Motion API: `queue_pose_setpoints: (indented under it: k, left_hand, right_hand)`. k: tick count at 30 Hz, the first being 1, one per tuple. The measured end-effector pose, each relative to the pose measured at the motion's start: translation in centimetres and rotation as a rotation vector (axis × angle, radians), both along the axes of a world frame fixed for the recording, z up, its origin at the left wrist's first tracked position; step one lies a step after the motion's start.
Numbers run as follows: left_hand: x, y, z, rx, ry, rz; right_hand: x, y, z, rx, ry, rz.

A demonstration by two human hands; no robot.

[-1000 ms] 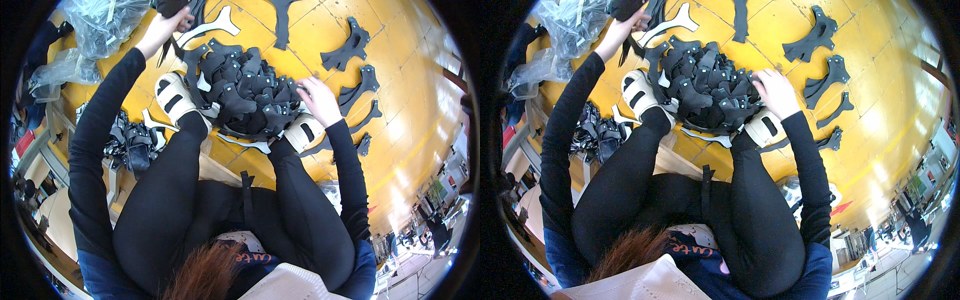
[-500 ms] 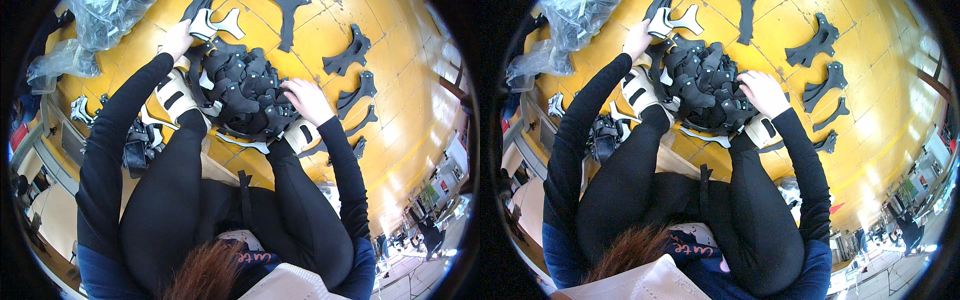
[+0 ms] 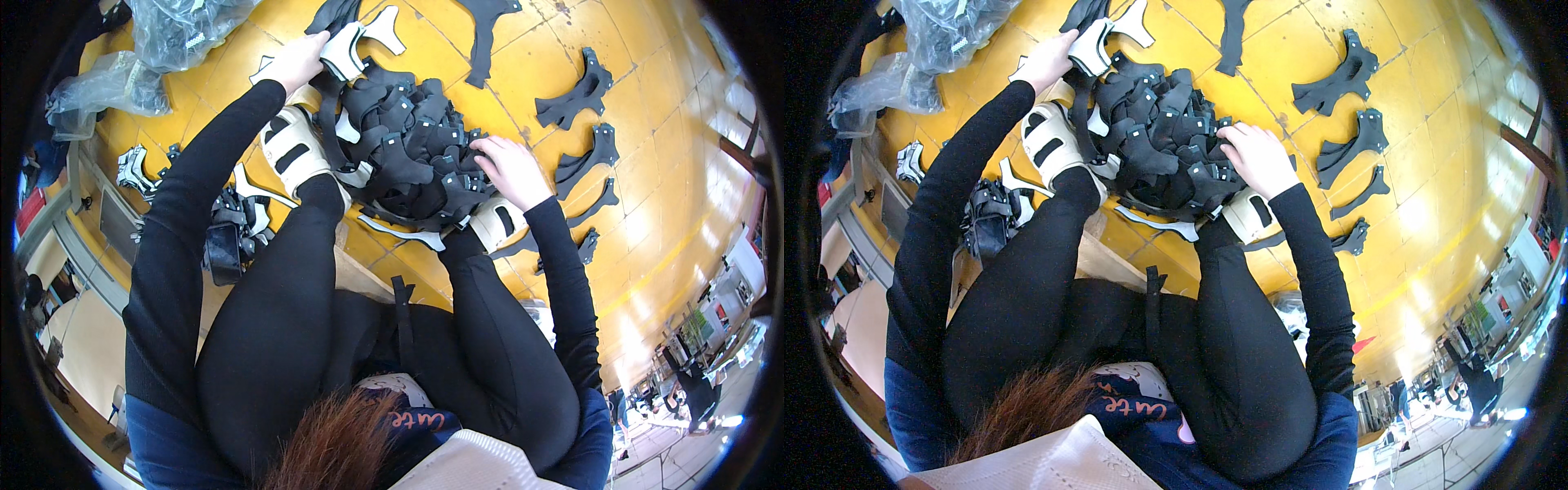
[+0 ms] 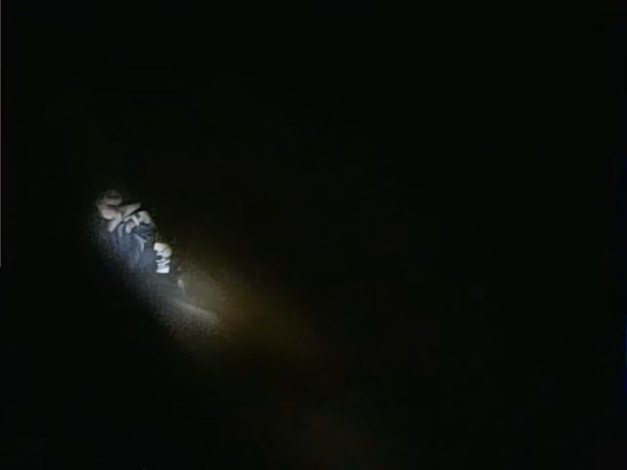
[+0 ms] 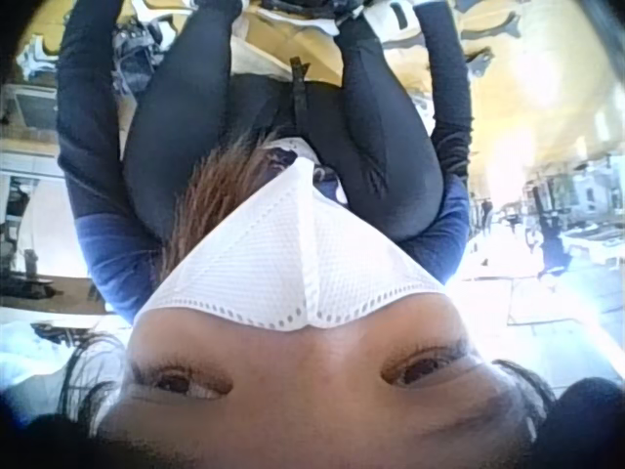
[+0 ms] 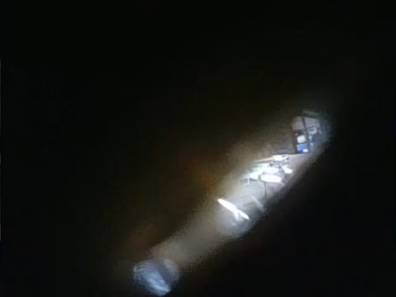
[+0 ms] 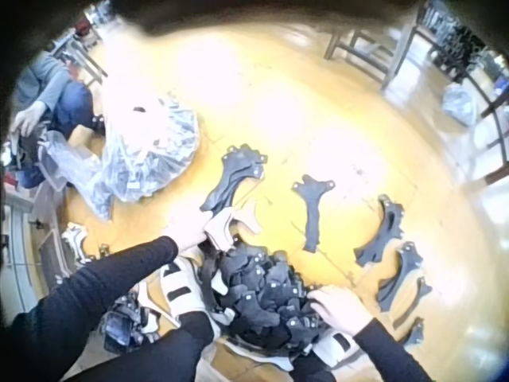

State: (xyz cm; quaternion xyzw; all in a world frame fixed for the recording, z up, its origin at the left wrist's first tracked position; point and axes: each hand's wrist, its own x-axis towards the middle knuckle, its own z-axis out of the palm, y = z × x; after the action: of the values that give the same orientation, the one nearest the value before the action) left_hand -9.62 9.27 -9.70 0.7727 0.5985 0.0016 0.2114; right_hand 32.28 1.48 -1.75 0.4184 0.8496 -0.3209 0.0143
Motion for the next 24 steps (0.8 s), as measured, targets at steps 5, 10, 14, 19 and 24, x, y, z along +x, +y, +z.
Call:
queue_pose_setpoints:
  k: [5,10,14,19,24]
  left_hand:
    - [2.1,4.7,5.0,0.42,-0.422,-0.03]
    - [-2.0,5.8,0.4,-0.073,-0.704,0.67]
    - [-4.1,6.3,-2.4,-0.271,-0.709,0.818]
    - [-3.0,5.5,-1.9,-0.197,-0.629,0.77]
    - [-6.9,3.4,-3.2,0.731,-0.14,0.438]
  right_hand:
    - [0.3,0.2,0.5,-0.053,-0.027,-0.029]
    - [-0.3,0.7,0.4,-0.04,0.001,-0.009]
    - [-1.3,1.5,1.1,-0.043,0.017,0.006]
    - [-1.9,2.0,0.3,0.05,0.072,0.021]
    - [-4.9,2.1,0.1,0.033,0.232,-0.124]
